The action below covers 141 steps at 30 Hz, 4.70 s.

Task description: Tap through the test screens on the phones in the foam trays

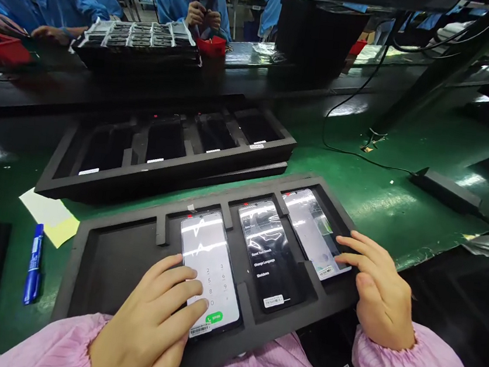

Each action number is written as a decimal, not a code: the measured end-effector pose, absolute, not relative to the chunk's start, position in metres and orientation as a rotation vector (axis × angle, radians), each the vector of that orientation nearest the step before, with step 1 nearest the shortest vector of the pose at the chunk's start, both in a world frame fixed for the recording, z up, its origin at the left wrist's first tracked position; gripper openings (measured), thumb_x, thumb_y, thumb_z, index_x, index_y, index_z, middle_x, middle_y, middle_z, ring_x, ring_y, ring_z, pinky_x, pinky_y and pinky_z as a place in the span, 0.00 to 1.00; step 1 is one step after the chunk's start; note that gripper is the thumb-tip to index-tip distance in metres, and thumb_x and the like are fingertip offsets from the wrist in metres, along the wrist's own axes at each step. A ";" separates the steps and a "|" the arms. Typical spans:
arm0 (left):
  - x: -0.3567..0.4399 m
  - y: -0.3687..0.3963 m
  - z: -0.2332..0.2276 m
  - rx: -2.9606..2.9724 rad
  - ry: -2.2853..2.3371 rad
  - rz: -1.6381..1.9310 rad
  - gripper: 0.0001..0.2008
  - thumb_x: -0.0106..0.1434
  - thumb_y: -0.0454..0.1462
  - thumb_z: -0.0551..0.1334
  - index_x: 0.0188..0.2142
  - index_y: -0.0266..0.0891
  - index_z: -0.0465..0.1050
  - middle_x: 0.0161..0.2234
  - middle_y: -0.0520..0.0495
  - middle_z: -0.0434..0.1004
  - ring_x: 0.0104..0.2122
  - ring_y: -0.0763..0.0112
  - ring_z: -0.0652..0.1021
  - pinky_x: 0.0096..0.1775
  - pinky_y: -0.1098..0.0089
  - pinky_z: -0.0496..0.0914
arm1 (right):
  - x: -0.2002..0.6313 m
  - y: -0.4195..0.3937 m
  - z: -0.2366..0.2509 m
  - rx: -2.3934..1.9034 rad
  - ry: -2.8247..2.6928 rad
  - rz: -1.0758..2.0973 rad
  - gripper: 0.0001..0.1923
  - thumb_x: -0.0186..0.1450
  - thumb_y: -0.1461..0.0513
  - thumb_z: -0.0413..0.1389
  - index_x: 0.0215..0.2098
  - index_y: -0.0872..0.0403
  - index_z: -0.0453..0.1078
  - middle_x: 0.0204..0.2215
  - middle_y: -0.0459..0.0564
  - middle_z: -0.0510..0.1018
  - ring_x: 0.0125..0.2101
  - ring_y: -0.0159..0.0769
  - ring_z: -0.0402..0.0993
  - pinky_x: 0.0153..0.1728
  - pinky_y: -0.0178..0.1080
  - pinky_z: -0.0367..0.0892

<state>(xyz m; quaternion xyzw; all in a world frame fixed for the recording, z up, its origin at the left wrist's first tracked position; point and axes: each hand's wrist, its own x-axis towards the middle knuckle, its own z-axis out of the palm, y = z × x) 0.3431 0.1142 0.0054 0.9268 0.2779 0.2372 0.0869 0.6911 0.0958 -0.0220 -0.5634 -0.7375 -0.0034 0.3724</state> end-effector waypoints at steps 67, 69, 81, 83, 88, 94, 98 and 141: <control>0.342 0.121 -0.002 2.907 0.713 0.929 0.13 0.63 0.31 0.49 0.36 0.39 0.72 0.35 0.47 0.75 0.43 0.67 0.73 0.58 0.60 0.60 | 0.687 0.173 -0.013 -1.447 -2.252 0.210 0.04 0.61 0.64 0.44 0.34 0.50 0.51 0.50 0.54 0.73 0.58 0.50 0.59 0.52 0.66 0.54; 0.340 0.119 0.003 2.872 0.776 0.858 0.13 0.61 0.30 0.49 0.37 0.39 0.72 0.36 0.46 0.75 0.43 0.66 0.73 0.58 0.58 0.61 | 0.686 0.173 -0.013 -1.423 -2.247 0.189 0.04 0.61 0.64 0.44 0.34 0.50 0.51 0.48 0.54 0.75 0.57 0.49 0.61 0.52 0.65 0.55; 0.348 0.110 -0.008 2.681 0.897 0.999 0.17 0.57 0.25 0.48 0.36 0.40 0.72 0.35 0.48 0.75 0.42 0.67 0.73 0.56 0.57 0.63 | 0.682 0.169 -0.008 -1.376 -2.320 0.132 0.04 0.61 0.65 0.43 0.33 0.50 0.50 0.41 0.52 0.78 0.53 0.49 0.66 0.48 0.61 0.60; 0.351 0.107 -0.007 2.608 0.925 1.030 0.17 0.56 0.25 0.49 0.35 0.40 0.72 0.35 0.49 0.75 0.42 0.67 0.73 0.56 0.57 0.62 | 0.676 0.167 -0.005 -1.300 -2.348 0.145 0.03 0.62 0.65 0.43 0.34 0.50 0.51 0.42 0.54 0.77 0.54 0.48 0.64 0.50 0.60 0.59; 0.354 0.103 -0.002 2.521 0.962 1.066 0.15 0.56 0.26 0.50 0.35 0.40 0.72 0.34 0.50 0.75 0.41 0.68 0.73 0.56 0.57 0.62 | 0.652 0.164 0.000 -1.106 -2.442 0.269 0.03 0.63 0.64 0.44 0.35 0.50 0.52 0.44 0.55 0.76 0.55 0.48 0.64 0.51 0.59 0.58; 0.349 0.104 -0.001 2.551 0.911 1.034 0.15 0.55 0.27 0.50 0.37 0.39 0.72 0.35 0.48 0.75 0.42 0.66 0.72 0.56 0.54 0.60 | 0.644 0.165 -0.003 -1.118 -2.490 0.329 0.04 0.62 0.64 0.45 0.36 0.51 0.54 0.45 0.55 0.75 0.57 0.49 0.61 0.52 0.61 0.56; 0.347 0.101 0.005 2.593 0.888 1.006 0.14 0.56 0.29 0.51 0.36 0.38 0.72 0.35 0.48 0.75 0.41 0.66 0.71 0.56 0.55 0.60 | 0.648 0.148 0.010 -1.094 -2.407 0.250 0.05 0.61 0.64 0.44 0.36 0.50 0.54 0.47 0.54 0.74 0.59 0.46 0.59 0.56 0.58 0.53; 0.334 0.091 -0.004 2.634 1.015 0.512 0.12 0.58 0.32 0.53 0.39 0.39 0.72 0.32 0.48 0.70 0.36 0.66 0.68 0.49 0.57 0.62 | 0.574 0.083 -0.014 -0.995 -2.189 0.332 0.12 0.61 0.66 0.46 0.35 0.56 0.72 0.49 0.56 0.71 0.57 0.52 0.59 0.56 0.60 0.52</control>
